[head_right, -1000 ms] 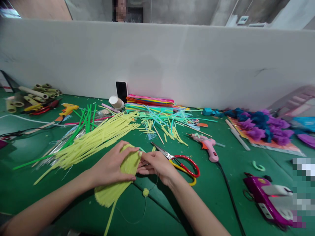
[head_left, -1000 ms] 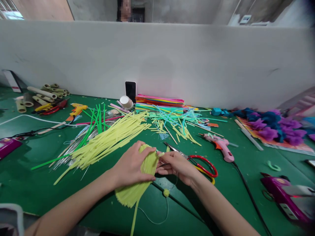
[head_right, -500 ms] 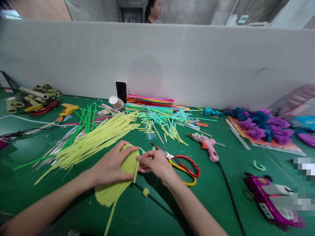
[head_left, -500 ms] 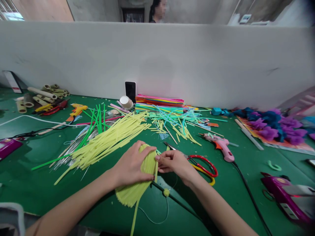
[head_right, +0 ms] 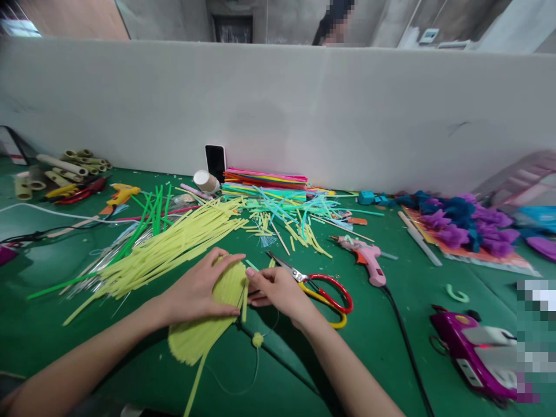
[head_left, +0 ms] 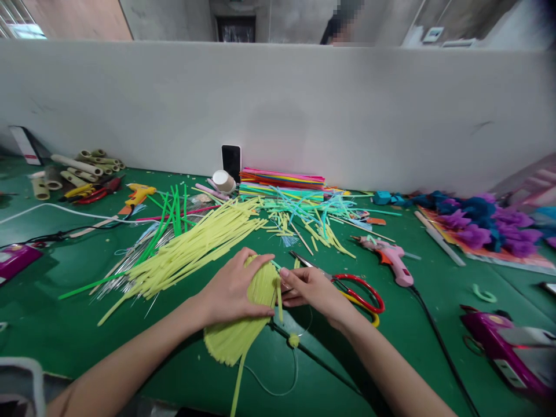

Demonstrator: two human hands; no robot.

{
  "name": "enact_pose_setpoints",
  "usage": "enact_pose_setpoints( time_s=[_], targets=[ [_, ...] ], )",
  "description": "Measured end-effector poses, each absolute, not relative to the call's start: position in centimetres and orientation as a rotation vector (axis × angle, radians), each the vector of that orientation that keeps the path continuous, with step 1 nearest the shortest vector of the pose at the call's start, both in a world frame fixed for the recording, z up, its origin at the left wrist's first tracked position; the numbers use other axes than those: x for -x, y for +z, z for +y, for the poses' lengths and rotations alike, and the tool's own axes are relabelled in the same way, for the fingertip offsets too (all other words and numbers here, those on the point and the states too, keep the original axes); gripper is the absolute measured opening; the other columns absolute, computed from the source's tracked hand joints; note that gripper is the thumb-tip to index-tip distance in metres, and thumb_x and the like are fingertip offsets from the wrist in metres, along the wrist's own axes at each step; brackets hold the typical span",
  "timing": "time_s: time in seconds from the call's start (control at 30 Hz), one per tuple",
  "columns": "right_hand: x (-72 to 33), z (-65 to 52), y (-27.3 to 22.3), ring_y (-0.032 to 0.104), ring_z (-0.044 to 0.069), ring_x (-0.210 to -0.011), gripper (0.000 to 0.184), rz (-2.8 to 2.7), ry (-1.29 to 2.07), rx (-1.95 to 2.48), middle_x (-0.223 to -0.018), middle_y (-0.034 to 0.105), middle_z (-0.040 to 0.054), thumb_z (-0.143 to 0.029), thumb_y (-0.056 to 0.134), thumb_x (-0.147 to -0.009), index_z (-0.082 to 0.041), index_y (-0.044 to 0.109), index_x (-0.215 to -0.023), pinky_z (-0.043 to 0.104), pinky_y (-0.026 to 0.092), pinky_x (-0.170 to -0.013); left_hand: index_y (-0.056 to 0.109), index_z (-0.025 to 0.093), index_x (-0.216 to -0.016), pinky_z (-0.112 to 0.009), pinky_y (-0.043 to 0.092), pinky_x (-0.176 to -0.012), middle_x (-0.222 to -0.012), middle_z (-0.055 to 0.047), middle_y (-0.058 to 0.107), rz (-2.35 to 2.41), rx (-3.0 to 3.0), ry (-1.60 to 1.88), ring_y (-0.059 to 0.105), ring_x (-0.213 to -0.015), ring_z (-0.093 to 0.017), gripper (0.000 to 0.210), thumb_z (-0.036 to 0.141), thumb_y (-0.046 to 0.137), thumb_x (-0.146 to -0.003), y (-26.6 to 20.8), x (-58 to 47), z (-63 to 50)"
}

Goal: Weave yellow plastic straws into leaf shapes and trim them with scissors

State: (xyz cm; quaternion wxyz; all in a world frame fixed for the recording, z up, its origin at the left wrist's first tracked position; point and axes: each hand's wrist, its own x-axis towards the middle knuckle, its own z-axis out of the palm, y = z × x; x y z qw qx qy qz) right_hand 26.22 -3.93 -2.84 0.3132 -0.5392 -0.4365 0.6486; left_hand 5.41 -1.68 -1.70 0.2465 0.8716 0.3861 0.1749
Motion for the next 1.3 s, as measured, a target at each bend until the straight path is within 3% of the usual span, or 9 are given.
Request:
enact_pose_setpoints(
  time_s=[0.2,0.4,0.6,0.77,1.17,1.3],
  targets=[
    [-27.3,-4.1,-2.9,0.071,0.016,-0.069,0.040,-1.132,1.805,1.402,-0.081,0.073,0.0110,-0.052,0.068,-0.077,-0.012,0.067,-0.081,0.026,0.059,-0.068,0.046,0.029,-0.133,-0.040,0.042,-0.097,-0.119,-0.006,0.051,1.101,-2.217,0.579,0.052,-0.111,-0.025,0.061,0.043,0.065,-0.077,-1.7,-5.2,-1.3],
    [-27.1,-4.4,-3.4,0.071,0.016,-0.072,0.039,-1.223,1.867,1.281,-0.080,0.073,0.0085,-0.045,0.077,-0.069,-0.011,0.067,-0.084,0.027,0.058,-0.071,0.059,0.024,-0.109,-0.035,0.043,-0.091,-0.109,-0.003,0.061,1.107,-1.980,0.656,0.058,-0.100,-0.022,0.036,0.039,0.066,-0.076,-1.8,-4.9,0.0],
    [-25.7,-4.8,-3.9,0.068,0.013,-0.064,0.044,-1.207,1.890,1.242,-0.072,0.072,0.0053,-0.050,0.078,-0.063,-0.011,0.067,-0.082,0.025,0.056,-0.067,0.055,0.020,-0.089,-0.027,0.044,-0.070,-0.083,0.002,0.059,1.084,-1.877,0.501,0.056,-0.078,-0.018,0.039,0.045,0.073,-0.066,-1.9,-4.7,0.4],
    [-25.1,-5.1,-3.9,0.067,0.013,-0.062,0.042,-1.214,1.922,1.228,-0.069,0.071,0.0046,-0.048,0.079,-0.063,-0.011,0.067,-0.079,0.026,0.056,-0.067,0.053,0.020,-0.088,-0.023,0.039,-0.058,-0.070,0.005,0.054,1.043,-1.761,0.378,0.051,-0.064,-0.014,0.043,0.047,0.075,-0.063,-1.7,-4.6,0.2],
    [-25.0,-4.9,-3.9,0.068,0.012,-0.064,0.038,-1.109,1.872,1.236,-0.072,0.069,0.0014,-0.045,0.076,-0.069,-0.014,0.062,-0.084,0.027,0.056,-0.067,0.055,0.019,-0.094,-0.020,0.037,-0.051,-0.067,0.005,0.054,0.979,-1.606,0.449,0.050,-0.057,-0.011,0.039,0.039,0.075,-0.066,-1.8,-4.7,0.0],
    [-25.1,-4.9,-3.7,0.068,0.012,-0.065,0.039,-1.106,1.863,1.248,-0.075,0.070,0.0038,-0.048,0.075,-0.070,-0.013,0.063,-0.080,0.026,0.056,-0.067,0.059,0.018,-0.090,-0.023,0.041,-0.059,-0.072,0.002,0.058,0.978,-1.661,0.469,0.055,-0.066,-0.014,0.032,0.039,0.071,-0.071,-1.8,-4.7,0.2]
  ],
)
